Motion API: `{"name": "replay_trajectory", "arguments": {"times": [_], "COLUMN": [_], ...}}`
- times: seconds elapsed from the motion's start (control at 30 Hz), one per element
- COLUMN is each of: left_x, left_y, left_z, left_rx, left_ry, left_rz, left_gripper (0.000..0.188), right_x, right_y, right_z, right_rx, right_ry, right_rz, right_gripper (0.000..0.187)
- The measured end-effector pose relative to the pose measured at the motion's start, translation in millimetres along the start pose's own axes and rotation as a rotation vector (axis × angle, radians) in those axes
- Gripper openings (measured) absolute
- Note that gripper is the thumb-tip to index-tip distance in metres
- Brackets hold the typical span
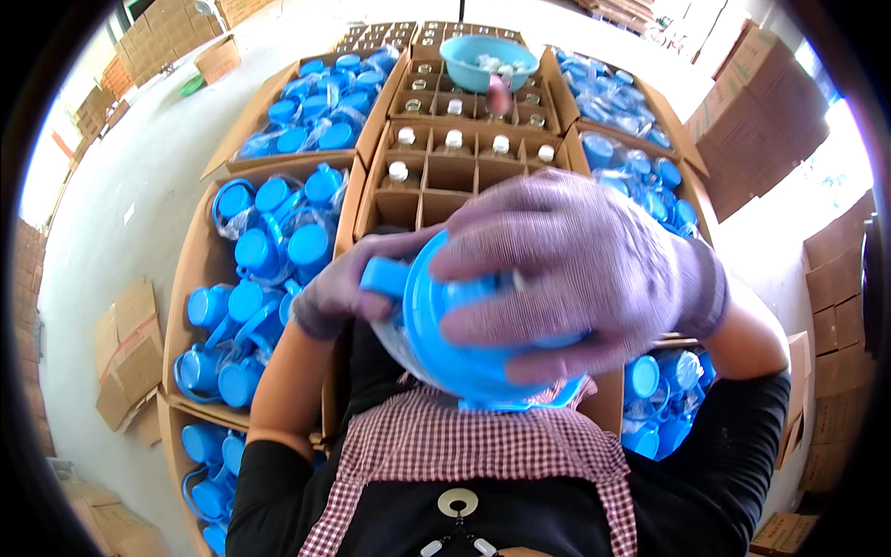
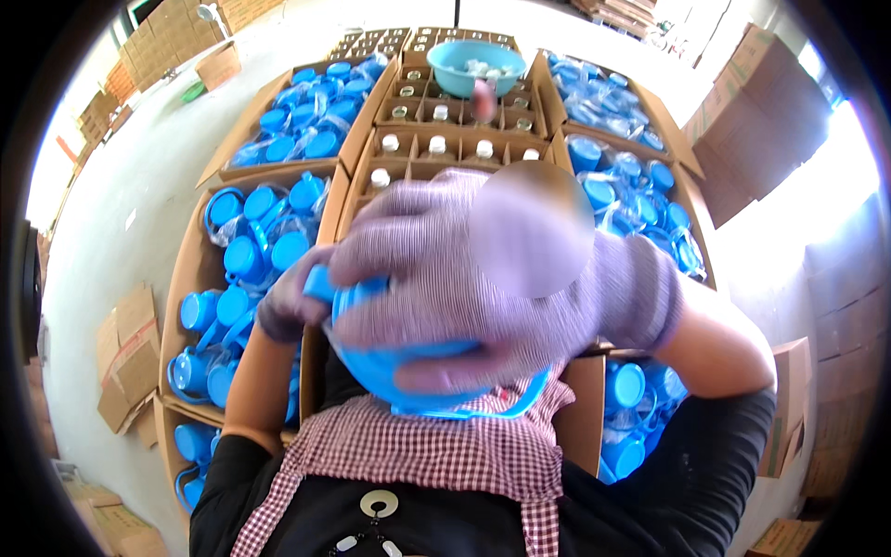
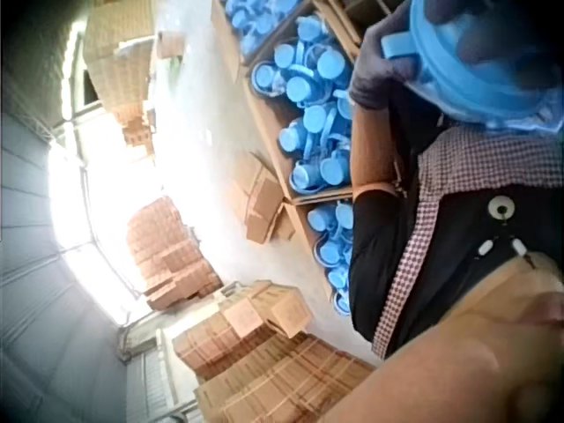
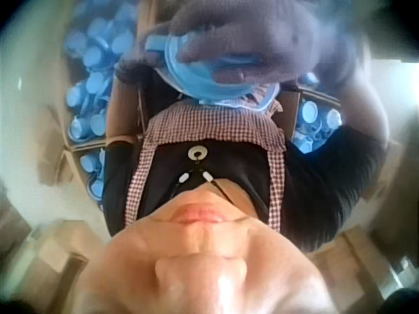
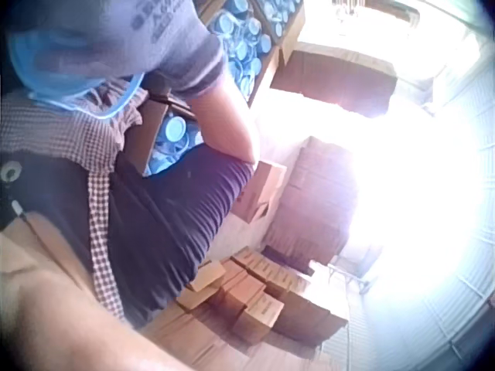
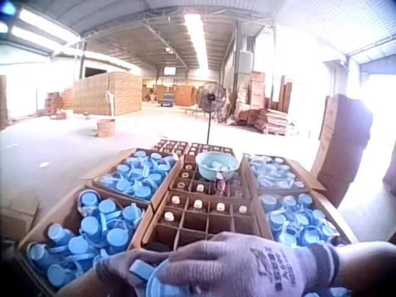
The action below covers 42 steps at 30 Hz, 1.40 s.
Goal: The person is inserting metal flasks into blue plastic thermos housings and placing the assembled units into slots within cardboard boxes.
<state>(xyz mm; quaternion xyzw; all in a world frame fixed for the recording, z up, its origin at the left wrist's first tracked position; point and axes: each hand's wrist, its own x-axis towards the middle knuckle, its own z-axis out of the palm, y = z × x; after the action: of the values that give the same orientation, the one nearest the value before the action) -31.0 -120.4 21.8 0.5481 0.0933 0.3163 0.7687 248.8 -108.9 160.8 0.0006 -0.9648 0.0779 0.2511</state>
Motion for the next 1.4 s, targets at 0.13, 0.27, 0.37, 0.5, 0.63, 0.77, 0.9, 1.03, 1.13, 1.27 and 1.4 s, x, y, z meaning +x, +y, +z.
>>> {"name": "replay_trajectory", "arguments": {"times": [0.13, 0.27, 0.37, 0.5, 0.63, 0.77, 0.9, 1.03, 1.13, 1.27, 1.4], "left_x": [23, 12, -4, 29, 28, 8, 23, 47, 22, 11, 33], "left_y": [-55, -49, 3, -45, -63, 1, -32, -102, -50, -33, -93], "left_z": [61, 60, 15, 52, 80, 4, 35, 76, 38, -14, 65], "left_rx": [0.356, 0.266, 0.182, 0.142, 0.302, 0.184, 0.128, 0.712, 0.189, -0.011, 0.727], "left_ry": [0.829, 0.551, 0.290, 0.663, 0.652, 0.211, 0.653, 0.684, 0.512, 0.239, 0.791], "left_rz": [-0.105, 0.030, -0.064, -0.046, 0.132, -0.089, -0.098, 0.152, 0.065, -0.014, 0.012], "left_gripper": [0.098, 0.119, 0.124, 0.105, 0.103, 0.114, 0.099, 0.126, 0.126, 0.109, 0.105], "right_x": [-51, -38, -1, -47, -61, -1, -35, -64, -36, -21, -67], "right_y": [66, 35, -1, 52, 63, 12, 50, 81, 40, 21, 93], "right_z": [34, 15, -6, 24, 33, 1, 19, 28, 17, 14, 35], "right_rx": [-0.135, -0.289, -0.089, -0.133, -0.419, 0.052, 0.029, -0.267, -0.239, 0.091, -0.051], "right_ry": [0.127, 0.010, -0.094, 0.102, 0.035, -0.011, 0.105, 0.041, 0.021, -0.020, 0.153], "right_rz": [0.538, 0.532, 0.009, 0.292, 0.527, 0.056, 0.357, 0.588, 0.323, 0.152, 0.603], "right_gripper": [0.027, 0.033, 0.042, 0.022, 0.027, 0.041, 0.037, 0.040, 0.045, 0.043, 0.029]}}
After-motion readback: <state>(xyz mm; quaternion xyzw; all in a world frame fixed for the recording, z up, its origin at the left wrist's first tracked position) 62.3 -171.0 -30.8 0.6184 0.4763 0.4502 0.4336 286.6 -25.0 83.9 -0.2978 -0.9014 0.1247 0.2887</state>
